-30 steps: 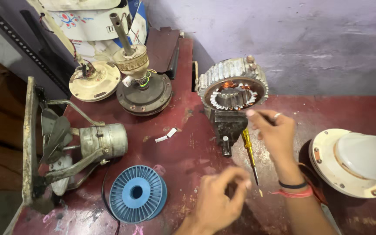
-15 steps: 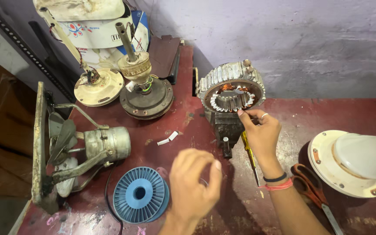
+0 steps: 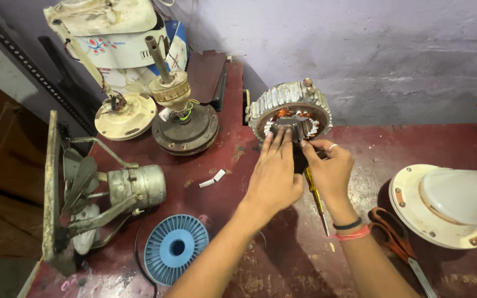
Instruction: The person secures a motor stator in a bench vise and uses a yellow-handled screwdriver to adjust and inspect the copper windings. They then cut a small white insulating strip with scissors and place it into the stator assembly.
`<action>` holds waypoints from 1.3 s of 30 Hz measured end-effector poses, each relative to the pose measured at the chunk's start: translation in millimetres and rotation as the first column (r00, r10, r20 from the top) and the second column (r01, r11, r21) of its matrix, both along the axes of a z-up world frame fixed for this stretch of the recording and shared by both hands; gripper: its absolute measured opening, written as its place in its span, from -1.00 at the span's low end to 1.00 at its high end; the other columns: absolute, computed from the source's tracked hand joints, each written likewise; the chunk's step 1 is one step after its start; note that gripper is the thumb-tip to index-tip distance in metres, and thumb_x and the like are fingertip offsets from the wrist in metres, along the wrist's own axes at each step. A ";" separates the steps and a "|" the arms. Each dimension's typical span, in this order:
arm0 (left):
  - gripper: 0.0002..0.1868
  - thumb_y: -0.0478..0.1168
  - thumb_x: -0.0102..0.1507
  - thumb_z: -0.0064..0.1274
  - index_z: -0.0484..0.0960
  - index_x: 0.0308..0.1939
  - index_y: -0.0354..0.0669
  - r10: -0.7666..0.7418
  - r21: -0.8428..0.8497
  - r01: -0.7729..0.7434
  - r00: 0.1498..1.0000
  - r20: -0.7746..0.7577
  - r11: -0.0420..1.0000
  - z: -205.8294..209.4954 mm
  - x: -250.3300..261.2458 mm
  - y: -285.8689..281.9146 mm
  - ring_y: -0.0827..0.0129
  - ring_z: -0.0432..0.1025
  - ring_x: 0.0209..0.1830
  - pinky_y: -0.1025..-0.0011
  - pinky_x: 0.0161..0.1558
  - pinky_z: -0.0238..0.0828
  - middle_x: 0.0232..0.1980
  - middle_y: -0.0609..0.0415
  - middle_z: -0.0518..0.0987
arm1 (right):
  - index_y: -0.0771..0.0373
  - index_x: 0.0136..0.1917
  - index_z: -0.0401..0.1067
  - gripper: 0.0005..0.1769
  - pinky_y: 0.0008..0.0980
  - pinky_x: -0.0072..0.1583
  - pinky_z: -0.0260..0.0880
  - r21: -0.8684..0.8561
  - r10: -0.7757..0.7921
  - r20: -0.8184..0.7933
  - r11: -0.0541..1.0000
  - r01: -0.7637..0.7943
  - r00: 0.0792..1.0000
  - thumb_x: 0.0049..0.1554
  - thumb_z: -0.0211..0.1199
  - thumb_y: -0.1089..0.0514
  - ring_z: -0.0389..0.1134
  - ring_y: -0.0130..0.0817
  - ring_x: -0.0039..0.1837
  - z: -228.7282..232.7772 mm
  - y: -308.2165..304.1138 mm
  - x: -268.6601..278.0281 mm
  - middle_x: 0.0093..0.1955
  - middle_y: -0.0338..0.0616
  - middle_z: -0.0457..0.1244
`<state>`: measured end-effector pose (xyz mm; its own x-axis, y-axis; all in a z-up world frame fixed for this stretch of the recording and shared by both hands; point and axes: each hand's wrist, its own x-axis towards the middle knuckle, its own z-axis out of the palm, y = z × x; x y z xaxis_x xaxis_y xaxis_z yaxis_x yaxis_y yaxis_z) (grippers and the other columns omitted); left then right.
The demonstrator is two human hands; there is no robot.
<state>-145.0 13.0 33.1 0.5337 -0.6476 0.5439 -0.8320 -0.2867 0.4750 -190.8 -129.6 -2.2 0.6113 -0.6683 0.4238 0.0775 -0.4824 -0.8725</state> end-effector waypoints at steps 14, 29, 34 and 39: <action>-0.03 -0.31 -0.04 0.09 0.08 0.38 -0.76 0.186 -0.020 -0.190 0.976 -0.112 0.982 -6.2 -9.3 -30.3 -0.16 0.01 0.60 0.02 0.60 -0.37 0.47 -0.57 0.19 | 0.37 0.03 0.50 -0.78 -0.40 -0.05 0.49 0.642 0.377 0.046 0.698 -0.317 0.925 0.21 0.16 0.19 0.42 -0.42 -0.09 19.8 -141.9 87.8 -0.07 -0.13 0.39; -0.16 -0.33 0.05 0.06 0.22 0.39 -0.66 0.164 -0.246 -0.204 0.971 -0.171 0.948 -16.8 -21.7 -25.2 -0.22 0.10 0.57 -0.03 0.61 -0.23 0.43 -0.49 0.30 | 0.47 0.20 0.45 -0.63 -0.22 0.15 0.49 0.641 0.796 -0.560 0.592 -0.489 0.230 0.13 0.23 0.29 0.43 -0.29 0.09 13.8 -192.2 199.5 0.17 0.09 0.41; -0.43 -0.31 0.10 0.07 0.52 0.21 -0.41 0.255 -0.255 -0.291 0.952 -0.168 0.922 -26.6 -42.0 -20.4 -0.16 0.26 0.33 -0.03 0.42 0.09 0.19 -0.30 0.45 | 0.45 0.17 0.46 -0.64 -0.19 0.13 0.48 0.656 0.818 -0.530 0.561 -0.505 0.221 0.08 0.27 0.33 0.43 -0.28 0.07 2.1 -202.1 200.1 0.14 0.09 0.41; -0.56 -0.24 0.22 0.11 0.56 0.16 -0.34 0.270 -0.206 -0.307 0.944 -0.187 0.929 -27.0 -41.3 -20.6 -0.03 0.32 0.15 0.01 0.18 0.21 0.10 -0.21 0.48 | 0.44 0.19 0.46 -0.64 -0.18 0.13 0.49 0.711 0.854 -0.467 0.517 -0.476 0.230 0.15 0.24 0.23 0.43 -0.26 0.06 3.1 -192.1 187.5 0.15 0.10 0.41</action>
<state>-186.2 -7.6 6.1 0.7671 -0.3201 0.5559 -0.6414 -0.3716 0.6712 -3.3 -321.6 0.8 0.8189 0.2009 -0.5376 -0.4926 -0.2346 -0.8380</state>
